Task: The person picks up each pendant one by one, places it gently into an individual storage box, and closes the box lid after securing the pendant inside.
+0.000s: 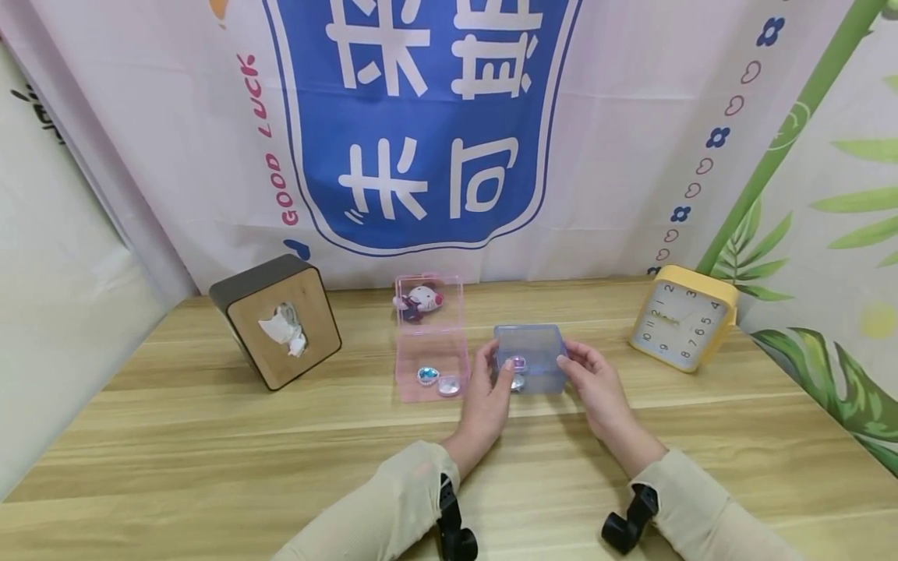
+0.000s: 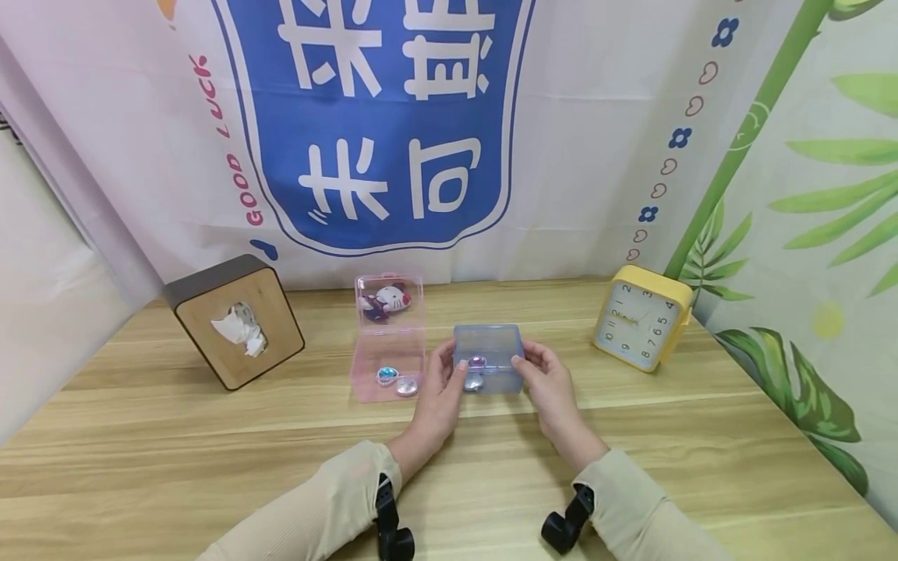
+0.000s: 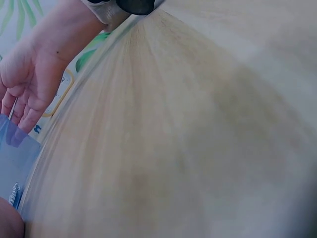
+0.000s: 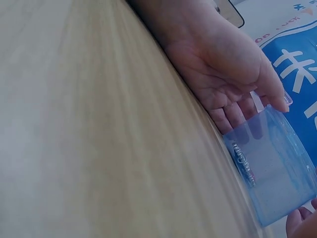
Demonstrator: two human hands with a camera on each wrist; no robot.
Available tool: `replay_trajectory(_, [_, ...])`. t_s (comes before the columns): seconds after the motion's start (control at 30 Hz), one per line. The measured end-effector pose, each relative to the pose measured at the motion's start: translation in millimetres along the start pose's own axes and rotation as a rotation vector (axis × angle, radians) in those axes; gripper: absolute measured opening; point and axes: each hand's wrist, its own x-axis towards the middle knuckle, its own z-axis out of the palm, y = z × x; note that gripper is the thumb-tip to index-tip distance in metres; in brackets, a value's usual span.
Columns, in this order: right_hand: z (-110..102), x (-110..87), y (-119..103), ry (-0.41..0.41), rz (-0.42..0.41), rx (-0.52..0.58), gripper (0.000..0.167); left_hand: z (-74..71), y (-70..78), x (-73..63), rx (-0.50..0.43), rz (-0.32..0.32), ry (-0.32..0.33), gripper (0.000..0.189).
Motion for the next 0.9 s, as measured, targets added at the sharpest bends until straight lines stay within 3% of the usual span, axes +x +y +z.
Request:
replay_trajectory(0.33, [3,0.0,5,0.016,-0.015,0.028,0.044,1.8,1.1,-0.1,0.084,-0.034,0.049,0.040])
replay_trajectory(0.6, [3,2.1,0,0.018,-0.006,0.023,0.047,1.6,2.9,4.5,0.034,-0.040,0.041,0.042])
replay_trajectory(0.73, [1,0.6,-4,0.000,-0.003,0.037,0.052,-1.3,4.8,1.1,0.001,0.002,0.006,0.047])
replay_trajectory(0.9, [0,1.3,-15,0.025,-0.071,0.045,0.054,-14.3,20.2,-5.4,0.083,0.046,-0.091,0.050])
